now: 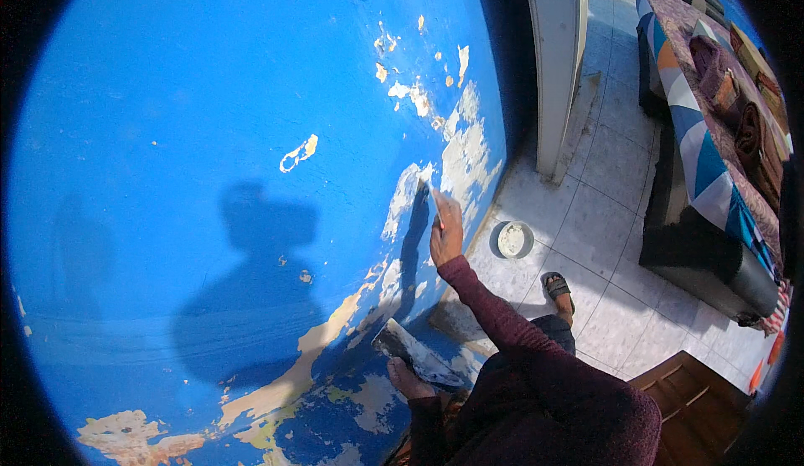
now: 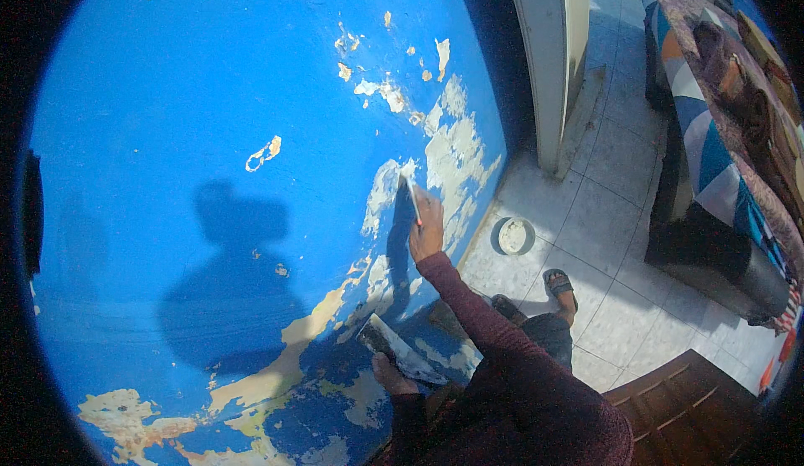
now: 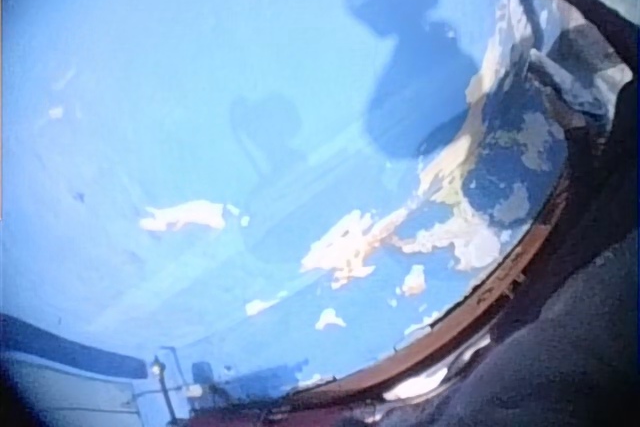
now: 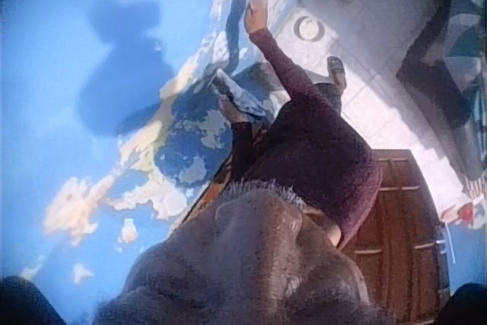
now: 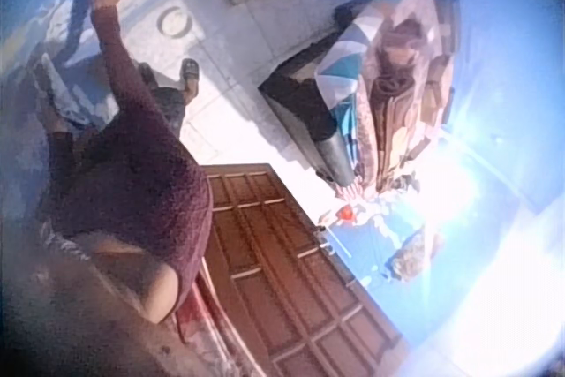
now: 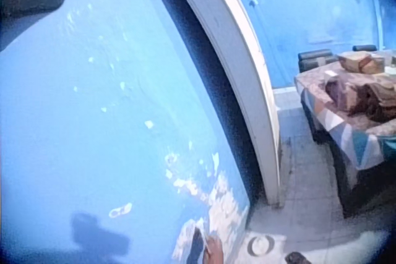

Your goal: The person applies white plaster to a blue wall using a putty knife and a hawk. They repeatedly scoop plaster from the hawk and spread it onto the wall, covering patches of peeling paint.

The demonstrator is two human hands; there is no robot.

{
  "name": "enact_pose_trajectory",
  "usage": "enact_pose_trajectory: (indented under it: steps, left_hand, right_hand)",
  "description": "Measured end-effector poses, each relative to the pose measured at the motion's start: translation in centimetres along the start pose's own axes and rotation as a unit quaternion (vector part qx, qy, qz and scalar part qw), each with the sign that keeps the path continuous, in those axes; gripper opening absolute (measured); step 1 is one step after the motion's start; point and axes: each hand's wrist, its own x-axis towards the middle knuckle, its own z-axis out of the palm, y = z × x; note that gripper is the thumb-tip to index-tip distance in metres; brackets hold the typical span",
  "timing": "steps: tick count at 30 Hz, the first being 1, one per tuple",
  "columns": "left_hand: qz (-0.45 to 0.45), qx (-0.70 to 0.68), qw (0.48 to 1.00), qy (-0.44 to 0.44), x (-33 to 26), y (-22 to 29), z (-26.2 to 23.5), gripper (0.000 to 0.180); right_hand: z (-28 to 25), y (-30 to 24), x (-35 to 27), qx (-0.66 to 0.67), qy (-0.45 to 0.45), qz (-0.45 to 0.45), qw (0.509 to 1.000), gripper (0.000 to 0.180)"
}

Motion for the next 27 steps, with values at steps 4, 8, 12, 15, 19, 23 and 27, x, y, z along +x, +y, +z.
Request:
enact_pose_trajectory:
  steps: [4,8,12,15,19,23,27]
  left_hand:
    - [-0.017,-0.006,1.000,0.010,-0.9,1.4,1.4,0.028]
    - [-0.023,0.043,0.999,0.016,-0.4,0.2,-0.4,0.035]
    - [-0.030,0.000,1.000,-0.006,-1.0,0.4,1.5,0.028]
    - [-0.033,-0.015,0.999,-0.001,-0.2,-0.2,1.2,0.024]
    - [-0.021,-0.026,0.999,-0.023,-0.2,0.9,2.6,0.028]
    - [-0.011,0.018,1.000,-0.003,-0.5,0.2,1.0,0.031]
    - [-0.007,0.043,0.999,-0.011,-0.1,-0.8,-0.5,0.033]
  right_hand:
    - [2.4,0.7,1.8,-0.055,0.030,-0.023,0.998,0.069]
    - [4.5,-1.4,-0.2,-0.112,0.009,-0.038,0.993,0.091]
    - [2.7,-1.4,-2.5,-0.096,-0.074,-0.050,0.991,0.093]
    - [1.1,-0.8,-3.6,-0.062,-0.105,-0.052,0.991,0.079]
    - [0.3,2.6,-2.5,-0.063,-0.065,0.055,0.994,0.066]
    - [-0.2,0.8,3.0,-0.020,0.002,0.003,1.000,0.064]
    - [0.7,0.0,3.2,-0.047,0.007,-0.044,0.998,0.068]
